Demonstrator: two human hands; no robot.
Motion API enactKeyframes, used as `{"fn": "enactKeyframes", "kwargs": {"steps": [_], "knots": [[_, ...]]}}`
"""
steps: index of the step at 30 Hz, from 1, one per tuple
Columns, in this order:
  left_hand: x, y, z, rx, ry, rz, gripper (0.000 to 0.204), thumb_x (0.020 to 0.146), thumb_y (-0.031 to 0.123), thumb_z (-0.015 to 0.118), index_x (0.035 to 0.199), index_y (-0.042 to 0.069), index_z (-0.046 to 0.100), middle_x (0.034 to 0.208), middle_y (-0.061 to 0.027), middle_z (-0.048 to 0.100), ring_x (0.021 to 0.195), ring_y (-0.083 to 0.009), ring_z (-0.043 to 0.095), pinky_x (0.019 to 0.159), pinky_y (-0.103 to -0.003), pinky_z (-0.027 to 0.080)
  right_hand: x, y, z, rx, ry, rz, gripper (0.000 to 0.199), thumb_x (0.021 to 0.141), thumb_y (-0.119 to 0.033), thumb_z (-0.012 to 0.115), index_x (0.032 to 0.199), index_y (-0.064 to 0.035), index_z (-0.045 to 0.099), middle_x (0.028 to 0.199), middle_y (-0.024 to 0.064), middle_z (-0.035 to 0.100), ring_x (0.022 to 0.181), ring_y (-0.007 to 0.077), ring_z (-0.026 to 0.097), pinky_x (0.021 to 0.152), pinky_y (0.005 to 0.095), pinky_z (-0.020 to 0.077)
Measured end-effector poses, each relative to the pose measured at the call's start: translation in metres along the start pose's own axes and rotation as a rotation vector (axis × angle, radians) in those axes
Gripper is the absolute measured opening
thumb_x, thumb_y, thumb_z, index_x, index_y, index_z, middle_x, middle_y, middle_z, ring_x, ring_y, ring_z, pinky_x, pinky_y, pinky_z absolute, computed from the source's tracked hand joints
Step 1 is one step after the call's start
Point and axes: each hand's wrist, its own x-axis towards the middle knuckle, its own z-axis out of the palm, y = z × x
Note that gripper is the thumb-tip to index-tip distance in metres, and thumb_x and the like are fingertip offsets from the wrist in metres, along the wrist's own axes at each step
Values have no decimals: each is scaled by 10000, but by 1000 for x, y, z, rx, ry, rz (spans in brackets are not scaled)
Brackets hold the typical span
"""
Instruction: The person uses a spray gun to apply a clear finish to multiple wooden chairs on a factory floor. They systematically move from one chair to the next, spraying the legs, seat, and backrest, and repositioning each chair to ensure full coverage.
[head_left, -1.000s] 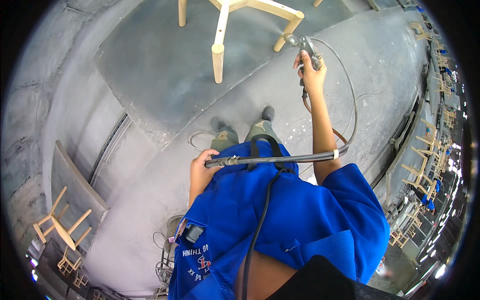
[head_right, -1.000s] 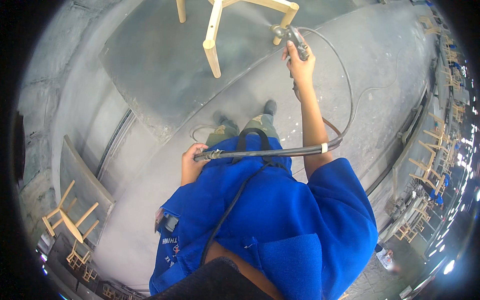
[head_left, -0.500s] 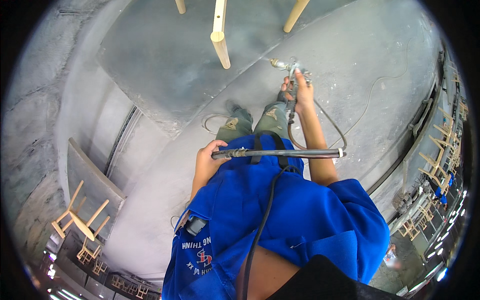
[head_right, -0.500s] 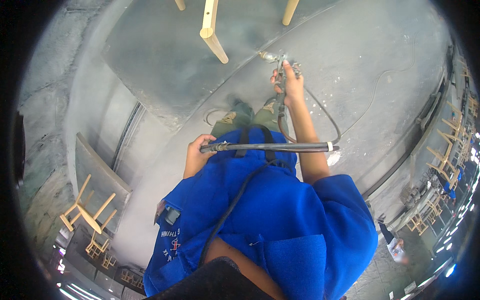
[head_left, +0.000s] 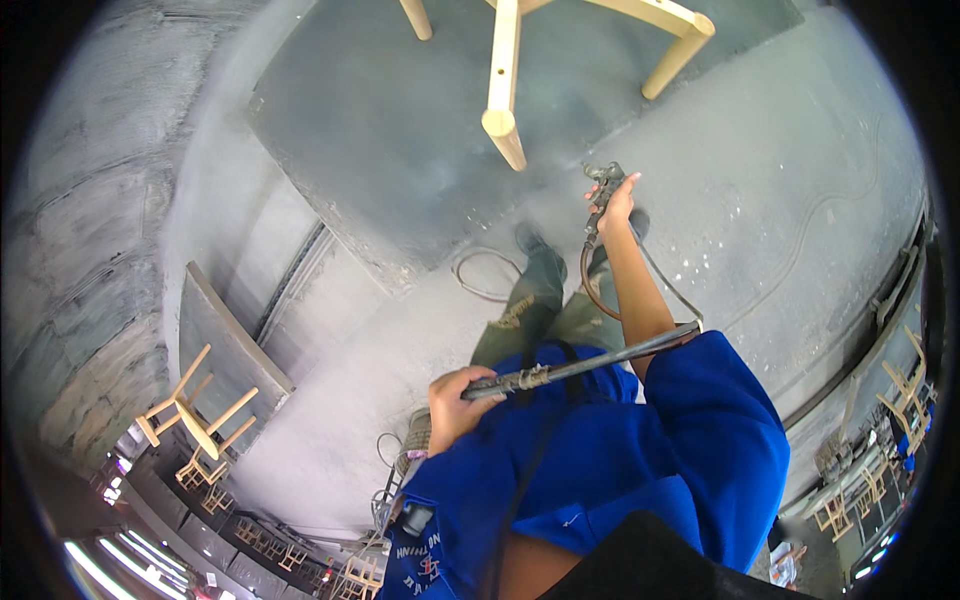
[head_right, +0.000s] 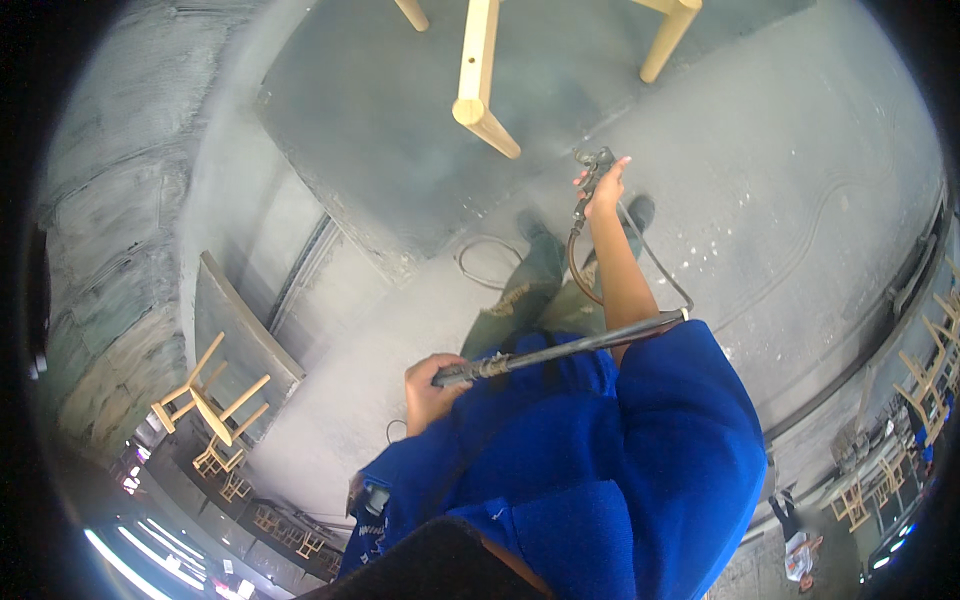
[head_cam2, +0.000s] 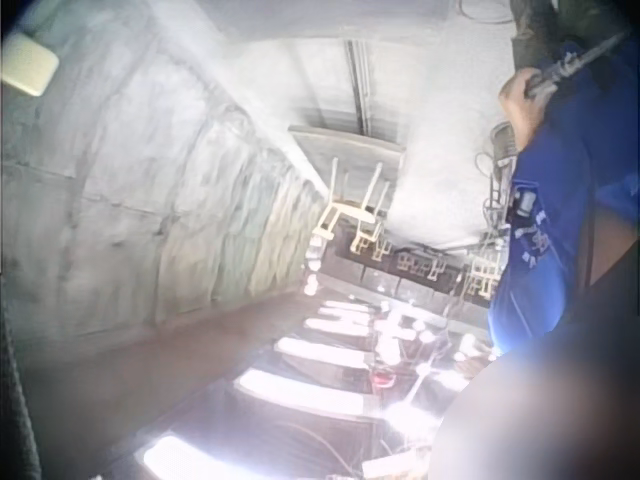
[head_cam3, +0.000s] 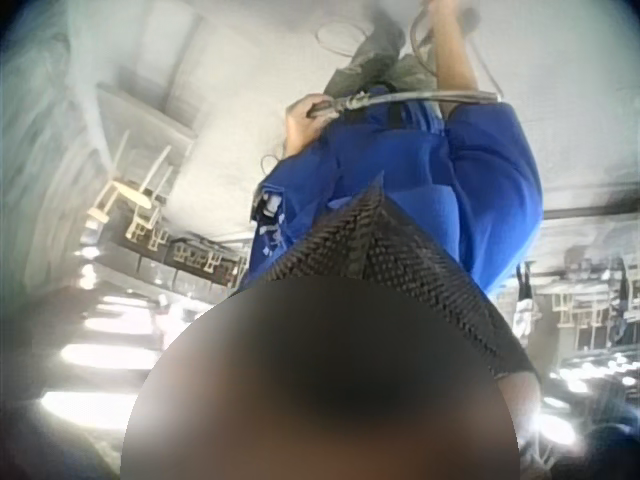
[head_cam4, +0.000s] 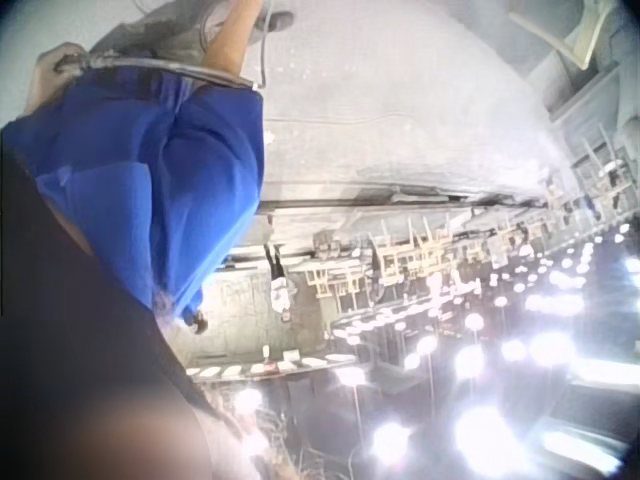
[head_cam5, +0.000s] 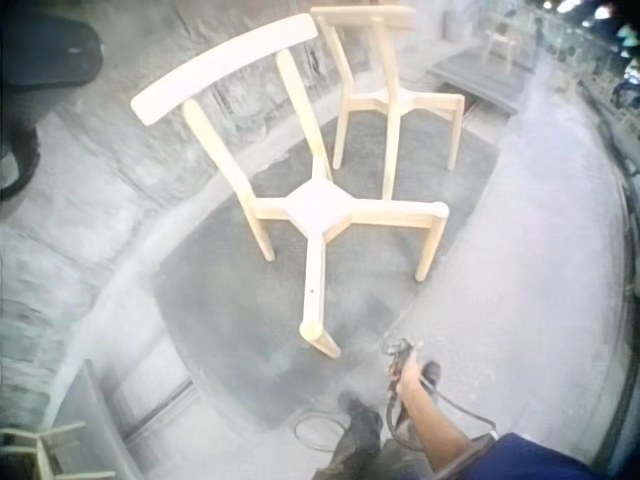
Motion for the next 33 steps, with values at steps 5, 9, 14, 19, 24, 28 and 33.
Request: {"fn": "enactKeyframes", "kwargs": {"steps": [5, 9, 14, 19, 24, 28, 33], "knots": [[14, 7, -9, 43, -123, -27, 350, 709, 153, 888, 995, 35, 723, 893, -117, 735, 792, -254, 719, 715, -330, 551, 28, -27, 79, 359, -431, 83, 857, 948, -806, 130, 1042, -65, 551, 756, 100, 577, 658, 210, 567, 414, 266, 346], [19, 3, -10, 1, -103, -147, 346, 771, 154, 847, 1052, 8, 708, 938, -145, 734, 854, -281, 723, 769, -346, 555, 47, -30, 133, 477, -639, 94, 861, 952, -801, 116, 1041, -55, 538, 769, 103, 569, 670, 224, 561, 416, 265, 344], [23, 1, -2, -50, -19, -225, 349, 803, 134, 811, 1096, -13, 692, 965, -163, 731, 876, -254, 719, 797, -341, 552, 51, -25, 169, 256, -270, 51, 834, 969, -782, 193, 1073, -30, 539, 735, 125, 619, 599, 253, 601, 435, 324, 360], [31, 1, -7, -78, -31, -243, 346, 810, 111, 796, 1115, -13, 690, 982, -158, 732, 880, -243, 713, 809, -338, 549, 34, -40, 161, 176, -150, -113, 802, 975, -773, 219, 1064, -43, 540, 727, 110, 615, 579, 247, 609, 431, 319, 366], [43, 6, -5, -17, -109, -145, 335, 855, 155, 760, 1133, -15, 683, 1020, -165, 729, 932, -257, 706, 842, -343, 536, 39, -85, 147, 565, -310, -268, 850, 953, -800, 102, 1007, -83, 554, 695, 72, 574, 617, 214, 584, 429, 288, 344], [53, 10, 1, -141, -77, -73, 360, 954, 272, 657, 1151, -28, 671, 1037, -180, 723, 969, -282, 699, 876, -352, 522, 62, -112, 147, 596, -283, -326, 889, 938, -810, 40, 985, -93, 564, 701, 63, 563, 639, 208, 570, 453, 290, 332], [57, 14, 1, -179, -47, -23, 416, 1002, 352, 591, 1158, -25, 668, 1035, -182, 719, 977, -283, 689, 886, -349, 513, 62, -107, 130, 454, -44, -263, 905, 933, -818, 60, 1011, -77, 575, 717, 66, 589, 622, 224, 598, 443, 296, 365]]}}
